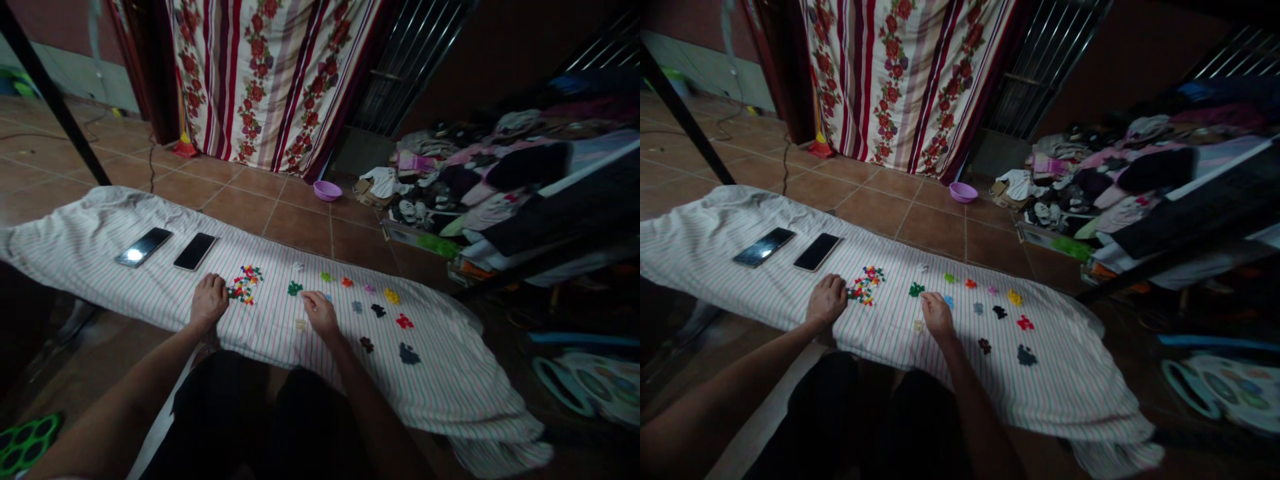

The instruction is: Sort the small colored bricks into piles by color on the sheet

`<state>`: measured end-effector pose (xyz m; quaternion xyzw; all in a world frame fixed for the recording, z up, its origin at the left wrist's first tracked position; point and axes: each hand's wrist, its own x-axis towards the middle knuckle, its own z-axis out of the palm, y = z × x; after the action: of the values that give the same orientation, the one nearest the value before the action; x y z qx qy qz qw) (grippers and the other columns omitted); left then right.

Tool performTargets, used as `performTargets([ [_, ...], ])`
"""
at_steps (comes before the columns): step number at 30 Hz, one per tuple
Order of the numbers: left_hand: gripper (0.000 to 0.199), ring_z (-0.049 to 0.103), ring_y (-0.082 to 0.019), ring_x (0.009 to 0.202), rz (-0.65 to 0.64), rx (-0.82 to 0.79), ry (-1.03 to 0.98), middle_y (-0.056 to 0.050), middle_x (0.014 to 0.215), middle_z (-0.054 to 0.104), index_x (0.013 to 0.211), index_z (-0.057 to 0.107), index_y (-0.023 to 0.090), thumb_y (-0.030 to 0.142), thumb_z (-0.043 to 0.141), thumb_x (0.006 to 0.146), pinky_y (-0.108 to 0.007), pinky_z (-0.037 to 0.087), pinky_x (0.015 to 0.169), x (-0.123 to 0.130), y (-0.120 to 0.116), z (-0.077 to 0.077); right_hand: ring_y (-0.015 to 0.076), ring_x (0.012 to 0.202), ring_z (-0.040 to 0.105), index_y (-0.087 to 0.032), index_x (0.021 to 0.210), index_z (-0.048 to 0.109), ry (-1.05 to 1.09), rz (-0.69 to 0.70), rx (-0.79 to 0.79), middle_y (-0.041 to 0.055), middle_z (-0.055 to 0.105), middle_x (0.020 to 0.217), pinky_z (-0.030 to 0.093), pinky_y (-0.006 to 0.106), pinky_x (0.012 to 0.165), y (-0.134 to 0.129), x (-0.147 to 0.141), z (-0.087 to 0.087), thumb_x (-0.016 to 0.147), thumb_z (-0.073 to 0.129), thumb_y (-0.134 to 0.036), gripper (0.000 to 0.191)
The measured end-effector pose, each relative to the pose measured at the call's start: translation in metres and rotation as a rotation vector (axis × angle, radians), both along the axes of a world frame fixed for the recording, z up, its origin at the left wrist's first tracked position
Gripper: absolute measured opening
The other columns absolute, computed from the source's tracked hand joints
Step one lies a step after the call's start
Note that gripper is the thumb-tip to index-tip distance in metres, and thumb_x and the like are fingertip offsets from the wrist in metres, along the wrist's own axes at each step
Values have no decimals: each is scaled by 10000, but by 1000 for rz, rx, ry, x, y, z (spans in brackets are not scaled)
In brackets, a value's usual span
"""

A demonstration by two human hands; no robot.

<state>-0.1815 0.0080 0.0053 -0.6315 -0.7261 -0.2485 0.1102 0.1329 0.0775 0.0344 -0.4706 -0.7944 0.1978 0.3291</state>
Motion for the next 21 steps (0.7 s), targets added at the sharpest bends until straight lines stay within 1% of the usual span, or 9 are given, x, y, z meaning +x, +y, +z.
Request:
performTargets([
  [5,179,529,-271,1026,12,2,3,-133,1014,591,922,567,182,223,395,895,-419,430,910,1,0,1,181,909,634,-186,998,707,-55,143,-24,78,677,971,508,313,847,-2,-44,-8,885,465,-187,267],
  [9,175,522,-277,1045,14,6,-14,-133,1010,586,920,561,185,208,390,892,-426,426,916,3,0,2,164,921,621,-188,1039,706,-107,212,-48,68,666,974,485,290,874,1,-78,-7,914,468,-172,269],
  [15,170,524,-273,1031,10,3,-31,-136,1010,587,908,562,187,184,395,878,-429,422,927,3,0,1,155,961,603,-217,1133,684,-230,262,-88,61,638,1036,460,268,898,9,-132,4,943,468,-208,288],
  [18,172,518,-281,1071,16,23,-33,-137,1042,589,930,566,190,173,407,865,-438,417,945,2,0,-1,161,1004,587,-221,1133,686,-293,270,-104,69,625,1070,444,264,917,12,-156,12,946,463,-210,292],
  [21,180,512,-285,1104,17,39,-35,-140,1075,588,947,564,190,163,409,859,-446,412,965,2,1,-3,164,1028,576,-252,1116,691,-374,245,-136,64,611,1103,442,260,901,14,-174,16,946,462,-221,287],
])
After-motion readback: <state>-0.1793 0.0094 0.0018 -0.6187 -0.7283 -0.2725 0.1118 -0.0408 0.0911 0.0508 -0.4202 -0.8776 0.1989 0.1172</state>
